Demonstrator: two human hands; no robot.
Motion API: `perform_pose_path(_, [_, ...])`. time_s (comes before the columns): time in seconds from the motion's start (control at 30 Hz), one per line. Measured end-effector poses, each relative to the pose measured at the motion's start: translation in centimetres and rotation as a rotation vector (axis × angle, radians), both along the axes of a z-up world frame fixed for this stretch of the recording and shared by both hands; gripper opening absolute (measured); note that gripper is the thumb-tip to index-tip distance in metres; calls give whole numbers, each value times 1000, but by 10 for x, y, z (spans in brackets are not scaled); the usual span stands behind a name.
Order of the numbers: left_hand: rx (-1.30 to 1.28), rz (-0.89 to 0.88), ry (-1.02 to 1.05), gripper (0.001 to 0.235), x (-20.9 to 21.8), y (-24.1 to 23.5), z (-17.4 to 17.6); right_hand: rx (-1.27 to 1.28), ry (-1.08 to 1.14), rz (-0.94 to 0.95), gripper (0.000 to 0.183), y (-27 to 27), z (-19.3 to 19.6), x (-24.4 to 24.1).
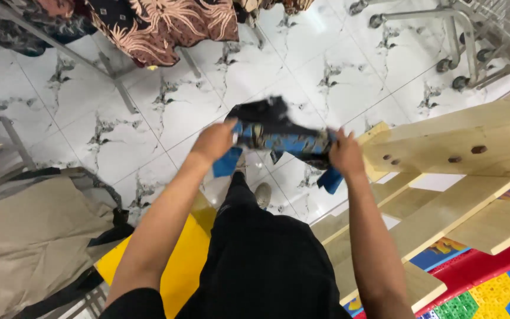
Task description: Organizing batik shirts by placing them on hangers and hanging them on a clothing rack.
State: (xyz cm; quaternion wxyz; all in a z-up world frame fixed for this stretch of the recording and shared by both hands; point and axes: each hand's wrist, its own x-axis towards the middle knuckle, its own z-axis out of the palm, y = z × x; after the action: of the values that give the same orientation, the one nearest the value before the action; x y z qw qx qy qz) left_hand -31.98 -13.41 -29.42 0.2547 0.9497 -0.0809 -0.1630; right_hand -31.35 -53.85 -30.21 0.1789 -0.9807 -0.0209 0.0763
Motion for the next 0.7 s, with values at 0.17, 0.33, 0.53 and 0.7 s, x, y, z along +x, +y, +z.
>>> perform_pose_path(0.17, [-113, 44, -601, 68, 12, -27, 183, 406, -634, -20, 60, 32, 188, 21])
perform_pose_path(0.33, [-236, -110, -1121, 86, -20, -30, 186, 561, -1094, 63, 46, 39, 160, -22])
perform_pose_path(0.53, [-76, 150, -127, 49, -80, -7, 12, 387, -35, 60, 64, 28, -6, -103])
perform_pose_path(0.7, [-151, 276, 303, 38, -76, -6, 22, 258, 243, -38, 41, 21, -36, -66])
